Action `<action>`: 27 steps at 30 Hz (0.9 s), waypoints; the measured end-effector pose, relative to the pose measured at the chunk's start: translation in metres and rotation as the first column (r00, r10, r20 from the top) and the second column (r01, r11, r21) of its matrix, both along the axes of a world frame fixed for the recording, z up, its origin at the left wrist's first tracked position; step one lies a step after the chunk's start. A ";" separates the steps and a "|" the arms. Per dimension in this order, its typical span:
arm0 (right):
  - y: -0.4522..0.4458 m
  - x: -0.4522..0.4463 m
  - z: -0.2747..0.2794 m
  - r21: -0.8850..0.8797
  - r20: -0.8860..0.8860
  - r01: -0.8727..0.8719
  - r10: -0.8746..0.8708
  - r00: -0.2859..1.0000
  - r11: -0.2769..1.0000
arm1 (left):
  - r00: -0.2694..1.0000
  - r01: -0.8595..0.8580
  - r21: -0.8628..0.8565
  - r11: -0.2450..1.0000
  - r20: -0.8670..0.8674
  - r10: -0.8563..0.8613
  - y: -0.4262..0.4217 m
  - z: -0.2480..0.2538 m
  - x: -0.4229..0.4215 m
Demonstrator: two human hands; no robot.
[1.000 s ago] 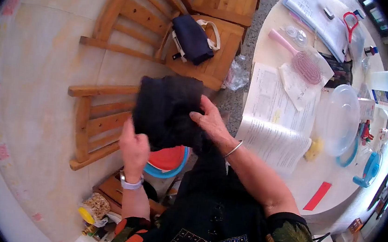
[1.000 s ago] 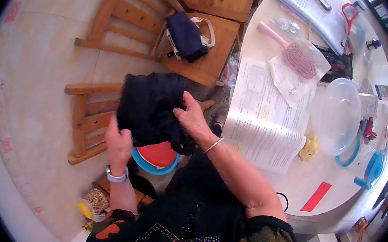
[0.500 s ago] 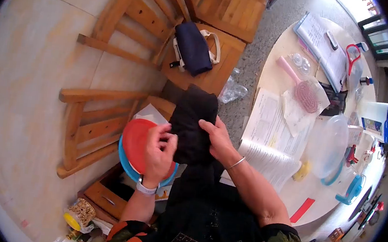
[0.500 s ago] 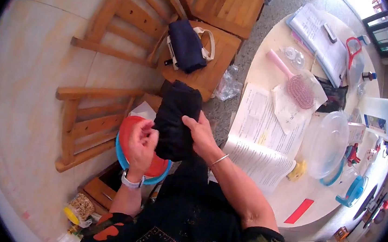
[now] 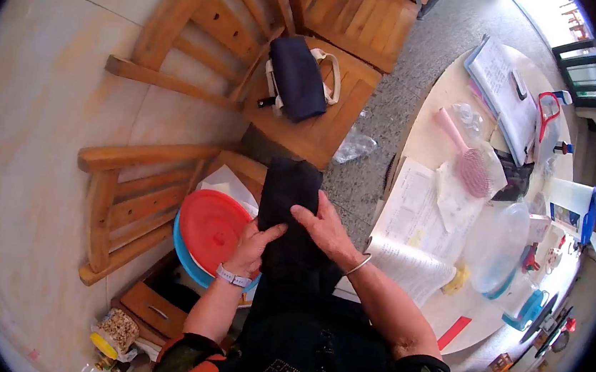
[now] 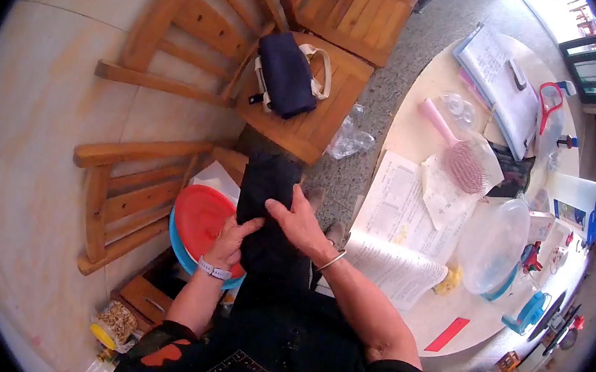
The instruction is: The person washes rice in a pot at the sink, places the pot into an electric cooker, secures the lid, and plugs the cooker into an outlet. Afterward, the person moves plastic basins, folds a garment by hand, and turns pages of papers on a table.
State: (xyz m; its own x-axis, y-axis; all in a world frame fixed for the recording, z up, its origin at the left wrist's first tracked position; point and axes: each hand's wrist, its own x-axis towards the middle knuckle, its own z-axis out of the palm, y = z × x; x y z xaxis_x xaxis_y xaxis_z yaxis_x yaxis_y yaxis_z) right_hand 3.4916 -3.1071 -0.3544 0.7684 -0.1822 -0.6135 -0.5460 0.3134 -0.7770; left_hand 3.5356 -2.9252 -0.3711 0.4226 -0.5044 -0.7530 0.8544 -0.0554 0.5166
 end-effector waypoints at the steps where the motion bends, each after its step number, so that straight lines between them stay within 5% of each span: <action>1: 0.002 0.001 -0.003 0.022 0.040 0.026 -0.026 0.999 0.999 | 0.999 0.020 0.008 1.000 0.029 -0.020 0.001 -0.004 0.001; 3: 0.005 0.000 -0.011 0.068 0.115 0.076 -0.083 0.990 0.995 | 0.994 0.062 0.024 0.998 0.084 -0.063 0.001 -0.005 0.005; 6: -0.006 -0.003 -0.020 0.007 -0.064 0.063 -0.063 0.996 0.998 | 0.971 0.143 0.131 0.981 0.174 -0.165 -0.007 -0.001 0.030; 10: -0.012 -0.013 -0.033 -0.202 -0.140 0.013 -0.042 0.989 0.979 | 0.940 -0.077 0.317 0.945 0.339 -0.037 -0.016 -0.060 0.078; 17: -0.014 -0.015 -0.011 -0.304 -0.282 -0.212 0.125 0.951 0.929 | 0.458 -0.260 0.543 0.798 0.797 -0.393 -0.138 -0.161 0.162; 20: -0.015 -0.014 -0.002 -0.206 -0.384 -0.296 0.201 0.901 0.933 | 0.264 -0.378 0.622 0.686 0.782 -0.564 -0.202 -0.169 0.178; 23: -0.016 -0.020 -0.001 -0.174 -0.314 -0.258 0.194 0.929 0.951 | 0.244 -0.493 0.667 0.559 0.722 -0.647 -0.250 -0.173 0.191; 27: -0.022 -0.021 0.004 -0.091 -0.323 -0.263 0.221 0.920 0.961 | 0.380 -0.462 0.846 0.264 0.458 -0.804 -0.274 -0.174 0.195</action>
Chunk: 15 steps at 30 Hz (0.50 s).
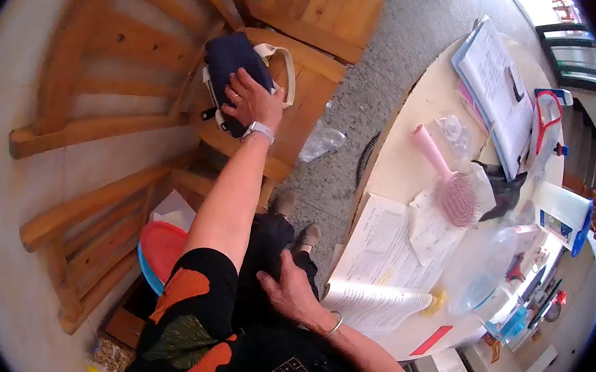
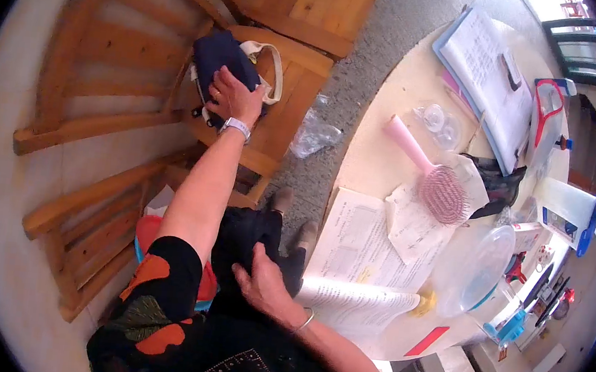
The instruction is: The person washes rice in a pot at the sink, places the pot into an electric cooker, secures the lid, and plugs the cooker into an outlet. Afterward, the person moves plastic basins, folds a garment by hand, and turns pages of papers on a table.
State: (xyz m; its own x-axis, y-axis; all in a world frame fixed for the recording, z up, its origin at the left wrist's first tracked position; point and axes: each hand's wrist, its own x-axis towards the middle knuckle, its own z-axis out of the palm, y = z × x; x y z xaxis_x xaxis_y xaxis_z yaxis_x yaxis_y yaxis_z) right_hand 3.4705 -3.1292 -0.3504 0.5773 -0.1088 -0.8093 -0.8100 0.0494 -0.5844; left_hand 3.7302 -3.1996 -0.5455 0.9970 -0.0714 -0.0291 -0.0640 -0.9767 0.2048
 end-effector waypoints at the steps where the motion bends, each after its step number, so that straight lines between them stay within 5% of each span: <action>1: 0.002 -0.004 -0.002 -0.011 0.052 0.041 -0.040 0.998 0.999 | 1.000 0.001 0.017 1.000 0.000 -0.001 0.004 -0.013 0.003; 8: -0.013 -0.007 -0.001 0.027 0.086 0.057 -0.059 0.995 0.998 | 0.986 -0.019 -0.024 1.000 -0.167 0.015 0.019 -0.010 0.020; 15: -0.026 -0.007 -0.002 0.044 0.108 0.091 -0.096 0.990 0.995 | 0.990 0.015 -0.397 0.918 -0.122 -0.069 0.069 -0.002 0.030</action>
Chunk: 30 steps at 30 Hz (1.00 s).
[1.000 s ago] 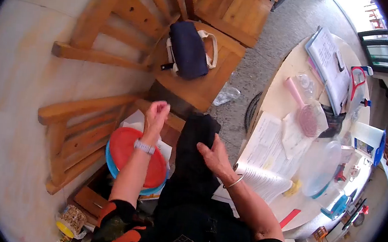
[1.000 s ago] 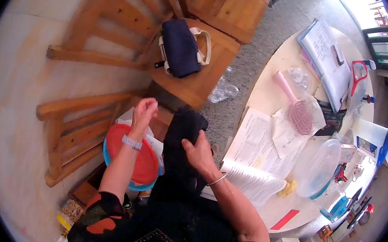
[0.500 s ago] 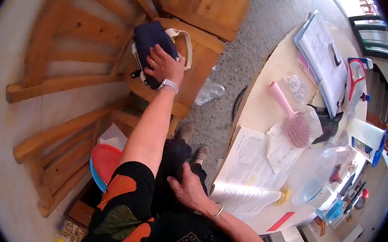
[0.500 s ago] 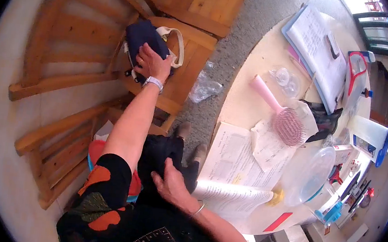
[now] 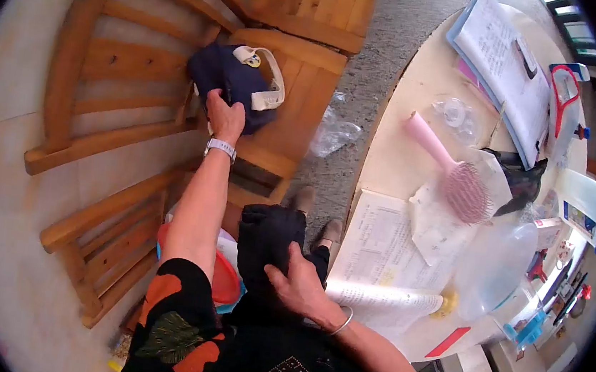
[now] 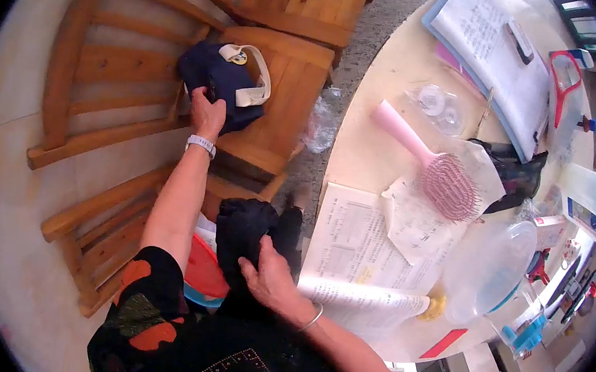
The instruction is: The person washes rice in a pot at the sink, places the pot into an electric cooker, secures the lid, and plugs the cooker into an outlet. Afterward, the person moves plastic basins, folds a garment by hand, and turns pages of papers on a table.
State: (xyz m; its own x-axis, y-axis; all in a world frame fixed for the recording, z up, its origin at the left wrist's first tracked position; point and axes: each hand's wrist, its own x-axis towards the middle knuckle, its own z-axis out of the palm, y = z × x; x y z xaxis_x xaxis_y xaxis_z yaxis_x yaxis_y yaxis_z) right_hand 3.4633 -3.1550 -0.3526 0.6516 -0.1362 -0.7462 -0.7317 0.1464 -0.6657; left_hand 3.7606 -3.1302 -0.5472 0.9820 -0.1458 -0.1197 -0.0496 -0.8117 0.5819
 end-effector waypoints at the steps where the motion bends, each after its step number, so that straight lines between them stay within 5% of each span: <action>1: -0.001 0.001 0.000 0.001 0.003 0.010 -0.010 1.000 1.000 | 1.000 0.013 -0.040 0.999 0.003 -0.013 0.005 -0.004 0.000; 10: 0.002 -0.002 -0.008 -0.021 0.018 -0.028 0.028 0.999 0.999 | 0.992 -0.026 -0.442 0.897 -0.122 -0.031 0.039 -0.028 0.002; 19: 0.000 -0.001 -0.011 0.004 0.003 -0.050 0.050 0.999 0.999 | 0.997 -0.007 -0.464 0.886 -0.077 -0.033 0.035 -0.031 -0.003; 24: -0.002 0.002 -0.009 0.010 -0.048 -0.050 0.051 0.998 0.999 | 0.996 0.052 -0.347 0.936 0.090 -0.022 0.021 -0.032 -0.008; 30: 0.000 0.006 -0.006 -0.002 -0.040 -0.003 0.003 0.999 1.000 | 0.998 0.004 -0.212 0.977 0.063 0.009 -0.008 -0.002 -0.025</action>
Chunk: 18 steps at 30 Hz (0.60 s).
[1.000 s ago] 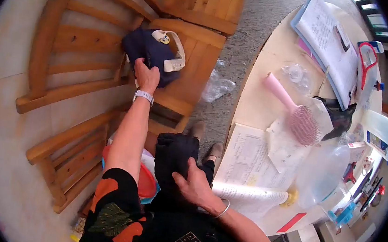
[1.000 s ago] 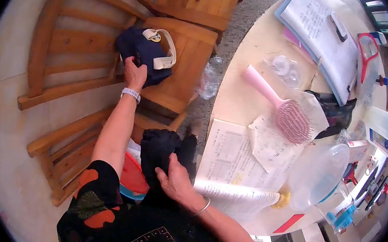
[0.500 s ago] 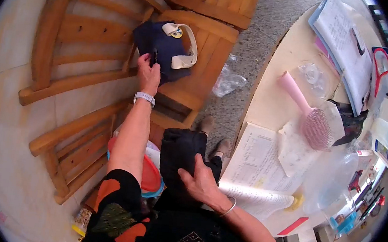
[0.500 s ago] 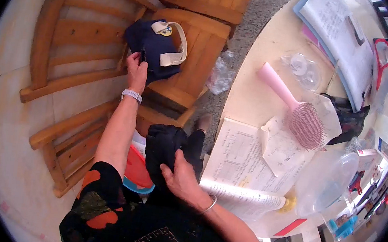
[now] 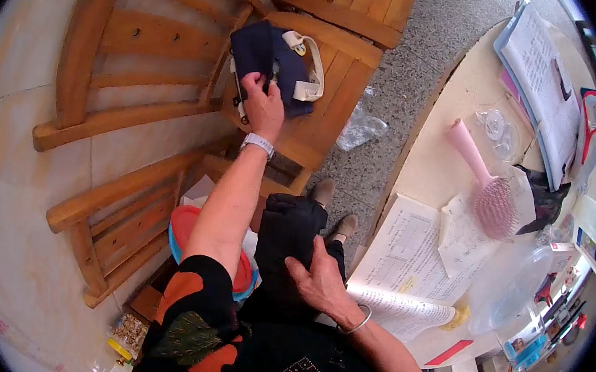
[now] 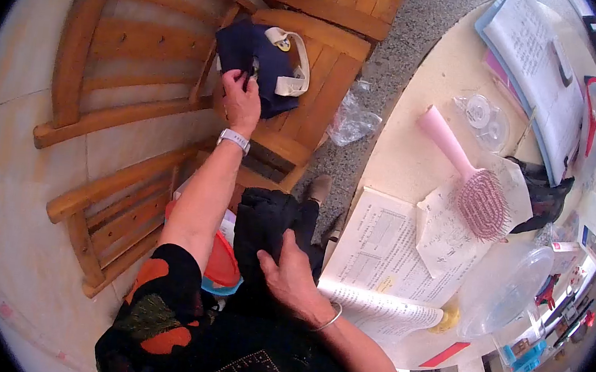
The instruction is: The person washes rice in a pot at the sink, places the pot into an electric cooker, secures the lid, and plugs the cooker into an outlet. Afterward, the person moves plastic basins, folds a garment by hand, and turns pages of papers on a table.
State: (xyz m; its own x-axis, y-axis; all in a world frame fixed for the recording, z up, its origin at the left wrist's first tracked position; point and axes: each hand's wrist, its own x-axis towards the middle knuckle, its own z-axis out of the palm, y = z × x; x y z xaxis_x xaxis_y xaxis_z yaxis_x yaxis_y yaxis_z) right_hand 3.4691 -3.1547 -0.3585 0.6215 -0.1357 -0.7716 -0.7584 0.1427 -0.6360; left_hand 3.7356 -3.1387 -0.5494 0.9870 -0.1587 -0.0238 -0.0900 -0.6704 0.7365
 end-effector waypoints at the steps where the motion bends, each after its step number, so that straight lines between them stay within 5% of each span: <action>1: 0.002 -0.001 -0.001 -0.019 0.031 0.028 -0.028 0.999 0.999 | 1.000 0.001 0.056 0.998 -0.022 0.000 -0.003 0.002 -0.001; 2: 0.001 -0.001 -0.002 -0.014 0.022 0.023 -0.023 0.999 1.000 | 1.000 -0.011 -0.033 0.999 0.024 0.012 -0.007 -0.004 -0.001; 18: -0.007 0.011 0.004 -0.005 -0.074 -0.018 0.018 0.997 1.000 | 0.996 -0.045 0.018 0.999 -0.073 0.047 0.000 -0.013 0.010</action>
State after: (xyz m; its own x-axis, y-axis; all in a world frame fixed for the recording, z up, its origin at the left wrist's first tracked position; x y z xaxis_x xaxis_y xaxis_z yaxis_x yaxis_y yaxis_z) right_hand 3.4800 -3.1620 -0.3541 0.5651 -0.1294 -0.8148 -0.8059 0.1249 -0.5787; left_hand 3.7453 -3.1388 -0.5622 0.9888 -0.1121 -0.0990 -0.0047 -0.6847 0.7288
